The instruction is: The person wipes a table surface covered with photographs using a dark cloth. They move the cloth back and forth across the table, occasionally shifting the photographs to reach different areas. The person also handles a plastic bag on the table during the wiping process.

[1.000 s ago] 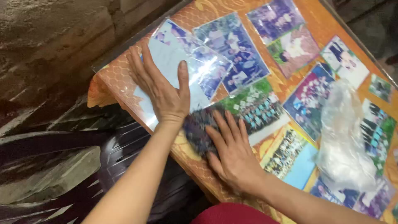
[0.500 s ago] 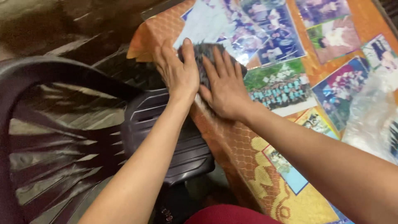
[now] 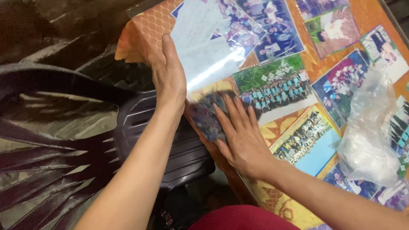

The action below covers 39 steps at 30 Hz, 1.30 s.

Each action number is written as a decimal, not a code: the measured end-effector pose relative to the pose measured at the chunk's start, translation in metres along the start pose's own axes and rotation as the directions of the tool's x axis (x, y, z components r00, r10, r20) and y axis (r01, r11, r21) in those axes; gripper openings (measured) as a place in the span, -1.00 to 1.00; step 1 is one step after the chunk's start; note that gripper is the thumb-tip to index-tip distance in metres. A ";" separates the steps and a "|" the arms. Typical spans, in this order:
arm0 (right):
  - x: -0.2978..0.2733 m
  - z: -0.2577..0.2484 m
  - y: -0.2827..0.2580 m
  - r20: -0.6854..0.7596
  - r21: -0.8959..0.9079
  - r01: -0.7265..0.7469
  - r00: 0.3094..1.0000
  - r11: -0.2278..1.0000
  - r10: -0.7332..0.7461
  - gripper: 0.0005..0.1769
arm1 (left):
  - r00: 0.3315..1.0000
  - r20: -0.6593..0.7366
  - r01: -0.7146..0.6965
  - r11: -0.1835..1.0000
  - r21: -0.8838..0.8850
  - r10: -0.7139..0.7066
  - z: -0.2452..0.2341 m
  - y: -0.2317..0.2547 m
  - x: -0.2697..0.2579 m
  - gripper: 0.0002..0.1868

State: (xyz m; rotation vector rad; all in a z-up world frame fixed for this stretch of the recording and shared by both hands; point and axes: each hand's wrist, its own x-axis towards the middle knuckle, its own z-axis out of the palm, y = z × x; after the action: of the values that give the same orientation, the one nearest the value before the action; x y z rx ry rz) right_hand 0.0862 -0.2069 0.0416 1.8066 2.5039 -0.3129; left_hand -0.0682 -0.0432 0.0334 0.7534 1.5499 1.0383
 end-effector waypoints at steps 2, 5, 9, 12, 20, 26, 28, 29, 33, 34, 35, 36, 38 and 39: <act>0.032 -0.001 0.000 -0.010 -0.001 0.047 0.999 0.999 -0.047 -0.16 | 0.996 0.024 -0.079 0.995 -0.055 0.081 -0.006 0.002 0.001 0.01; 0.091 0.001 -0.002 -0.014 -0.023 0.057 0.998 0.998 -0.058 -0.12 | 0.993 0.033 -0.110 0.985 -0.130 0.115 -0.011 -0.001 0.006 -0.01; 0.158 0.001 0.006 0.034 -0.019 0.112 0.993 0.994 -0.111 -0.15 | 0.996 0.078 0.048 0.992 -0.114 -0.039 -0.023 0.017 0.006 0.04; 0.196 -0.007 0.009 0.073 -0.041 0.146 0.987 0.988 -0.143 -0.15 | 0.972 0.019 0.233 0.968 -0.092 -0.232 -0.021 0.016 0.012 0.12; 0.220 -0.024 0.007 0.233 -0.026 0.054 0.971 0.998 -0.046 -0.21 | 0.989 -0.046 0.144 0.963 0.228 -0.137 -0.002 -0.027 0.052 -0.20; 0.156 -0.006 0.018 0.169 -0.081 -0.001 0.985 0.997 0.015 -0.06 | 0.999 0.034 0.023 0.964 0.266 -0.033 0.009 -0.066 0.049 -0.28; 0.128 -0.003 0.021 0.144 -0.067 -0.015 0.989 0.998 0.024 -0.05 | 0.998 0.055 -0.001 0.972 0.234 -0.013 0.029 -0.105 0.041 -0.23; 0.112 0.000 0.021 0.135 -0.043 -0.015 0.991 0.999 0.021 -0.04 | 0.998 0.063 -0.004 0.978 0.207 -0.009 0.038 -0.126 0.035 -0.14; 0.068 -0.006 0.018 0.193 -0.012 -0.087 0.977 0.996 0.088 -0.09 | 0.985 0.129 0.063 0.938 0.340 -0.113 0.020 -0.079 -0.053 -0.12; 0.058 -0.004 0.018 0.189 -0.018 -0.097 0.977 0.995 0.099 -0.10 | 0.980 0.153 0.054 0.916 0.398 -0.125 0.019 -0.082 -0.063 -0.11; 0.049 -0.001 0.018 0.183 -0.023 -0.108 0.977 0.994 0.110 -0.10 | 0.975 0.177 0.041 0.889 0.455 -0.135 0.019 -0.086 -0.072 -0.09; 0.041 0.000 0.018 0.176 -0.023 -0.113 0.978 0.993 0.115 -0.10 | 0.975 0.182 0.033 0.889 0.456 -0.130 0.019 -0.086 -0.080 -0.09; 0.024 0.003 0.017 0.169 -0.003 -0.122 0.978 0.993 0.121 -0.12 | 0.974 0.186 0.033 0.888 0.459 -0.132 0.019 -0.088 -0.099 -0.09; 0.016 0.006 0.017 0.164 -0.002 -0.127 0.978 0.992 0.126 -0.12 | 0.973 0.190 0.026 0.887 0.462 -0.128 0.021 -0.094 -0.105 -0.09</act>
State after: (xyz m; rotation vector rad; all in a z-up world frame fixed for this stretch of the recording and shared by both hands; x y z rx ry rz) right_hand 0.0968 -0.1879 0.0305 1.8503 2.2708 -0.4469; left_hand -0.0188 -0.1701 -0.0089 1.0789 1.6353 0.5071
